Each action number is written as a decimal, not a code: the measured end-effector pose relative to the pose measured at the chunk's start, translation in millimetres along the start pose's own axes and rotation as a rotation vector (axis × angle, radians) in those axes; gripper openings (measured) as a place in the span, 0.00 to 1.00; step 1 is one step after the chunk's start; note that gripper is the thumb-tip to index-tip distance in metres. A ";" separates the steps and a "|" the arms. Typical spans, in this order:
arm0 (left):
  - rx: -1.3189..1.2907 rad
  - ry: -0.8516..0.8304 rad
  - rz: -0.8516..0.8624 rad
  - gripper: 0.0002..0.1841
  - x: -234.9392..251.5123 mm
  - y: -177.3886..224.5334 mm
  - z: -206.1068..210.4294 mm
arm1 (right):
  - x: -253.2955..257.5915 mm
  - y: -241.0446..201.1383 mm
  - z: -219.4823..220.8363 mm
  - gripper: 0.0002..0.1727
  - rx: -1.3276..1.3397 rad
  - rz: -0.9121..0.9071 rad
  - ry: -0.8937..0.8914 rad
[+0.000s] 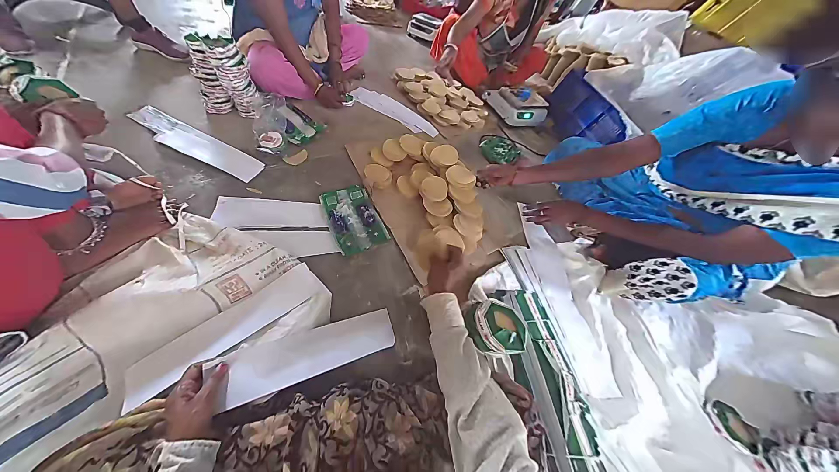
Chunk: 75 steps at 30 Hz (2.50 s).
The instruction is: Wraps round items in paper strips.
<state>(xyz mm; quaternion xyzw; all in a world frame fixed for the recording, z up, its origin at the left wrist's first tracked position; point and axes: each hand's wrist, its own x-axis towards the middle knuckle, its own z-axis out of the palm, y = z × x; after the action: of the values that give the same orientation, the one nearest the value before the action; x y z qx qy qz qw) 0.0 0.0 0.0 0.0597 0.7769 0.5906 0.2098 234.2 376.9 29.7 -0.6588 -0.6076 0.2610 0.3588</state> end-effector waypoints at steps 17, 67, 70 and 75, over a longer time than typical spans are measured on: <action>0.306 -0.122 0.069 0.20 -4.7 7.5 33.9 | -201.3 -25.7 8.0 0.17 -0.045 -0.758 -0.882; -0.029 -0.456 0.182 0.13 -56.6 12.2 24.7 | -239.9 -27.5 1.8 0.22 -0.442 -0.762 -1.047; 0.147 -0.575 0.447 0.12 -51.0 -0.3 28.6 | -237.1 -28.2 -0.7 0.27 -0.448 -0.728 -1.072; 0.236 -0.542 0.534 0.11 -47.0 -2.0 46.1 | -238.4 -17.8 -0.4 0.27 -0.360 -0.719 -1.006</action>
<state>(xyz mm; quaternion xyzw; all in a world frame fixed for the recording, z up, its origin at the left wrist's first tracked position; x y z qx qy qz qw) 61.1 24.5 0.2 0.4372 0.7130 0.4939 0.2378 193.7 141.4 22.1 -0.2611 -0.9187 0.2955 -0.0210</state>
